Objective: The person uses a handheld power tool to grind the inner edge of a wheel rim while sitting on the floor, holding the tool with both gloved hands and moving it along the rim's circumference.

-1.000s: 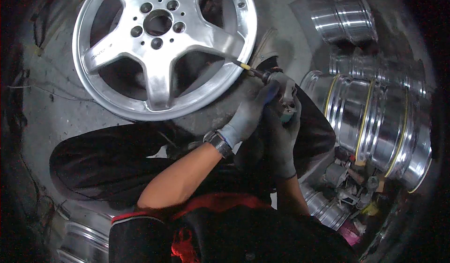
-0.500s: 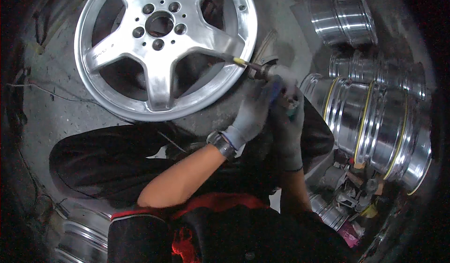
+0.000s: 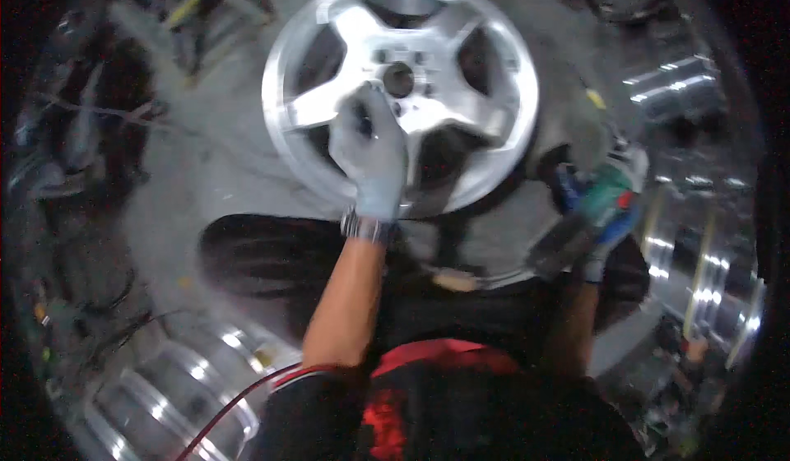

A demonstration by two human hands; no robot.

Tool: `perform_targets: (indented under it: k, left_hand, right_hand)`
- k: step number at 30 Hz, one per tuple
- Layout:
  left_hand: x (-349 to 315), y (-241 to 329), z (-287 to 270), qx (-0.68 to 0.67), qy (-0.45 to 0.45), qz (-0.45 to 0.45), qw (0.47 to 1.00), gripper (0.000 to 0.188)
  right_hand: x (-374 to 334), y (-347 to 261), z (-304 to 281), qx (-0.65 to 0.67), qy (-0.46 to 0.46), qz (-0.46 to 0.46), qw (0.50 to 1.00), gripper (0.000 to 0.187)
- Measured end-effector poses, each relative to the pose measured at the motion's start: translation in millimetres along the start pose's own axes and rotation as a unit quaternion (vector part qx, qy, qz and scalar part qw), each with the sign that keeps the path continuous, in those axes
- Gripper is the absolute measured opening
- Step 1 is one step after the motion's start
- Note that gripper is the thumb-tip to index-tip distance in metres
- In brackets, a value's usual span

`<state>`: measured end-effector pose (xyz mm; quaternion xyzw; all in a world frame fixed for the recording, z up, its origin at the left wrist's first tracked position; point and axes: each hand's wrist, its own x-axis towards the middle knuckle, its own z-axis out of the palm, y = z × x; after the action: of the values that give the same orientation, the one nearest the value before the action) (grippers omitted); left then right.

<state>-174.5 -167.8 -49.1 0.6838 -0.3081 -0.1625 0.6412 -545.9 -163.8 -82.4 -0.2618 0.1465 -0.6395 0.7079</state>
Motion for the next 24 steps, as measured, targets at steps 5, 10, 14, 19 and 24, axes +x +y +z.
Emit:
perform_targets:
  k: [5,10,14,19,24]
  left_hand:
    - [100,-106,-90,0.338,0.267,-0.032,0.902,0.066]
    - [108,-145,-120,0.248,0.006,-0.197,0.949,0.059]
    - [121,-183,-136,0.286,0.02,-0.087,0.954,0.06]
    - [112,-169,-128,0.254,-0.017,-0.156,0.955,0.053]
    - [99,-164,-125,0.215,0.021,-0.162,0.963,0.053]
  right_hand:
    - [-5,40,5,0.07,0.023,0.058,0.996,0.069]
    - [-4,85,-18,0.13,0.154,0.122,0.972,0.069]
    - [13,97,14,0.091,0.191,0.102,0.972,0.07]
    - [27,95,17,0.02,0.225,0.1,0.969,0.068]
    - [38,100,2,-0.038,0.226,0.073,0.971,0.063]
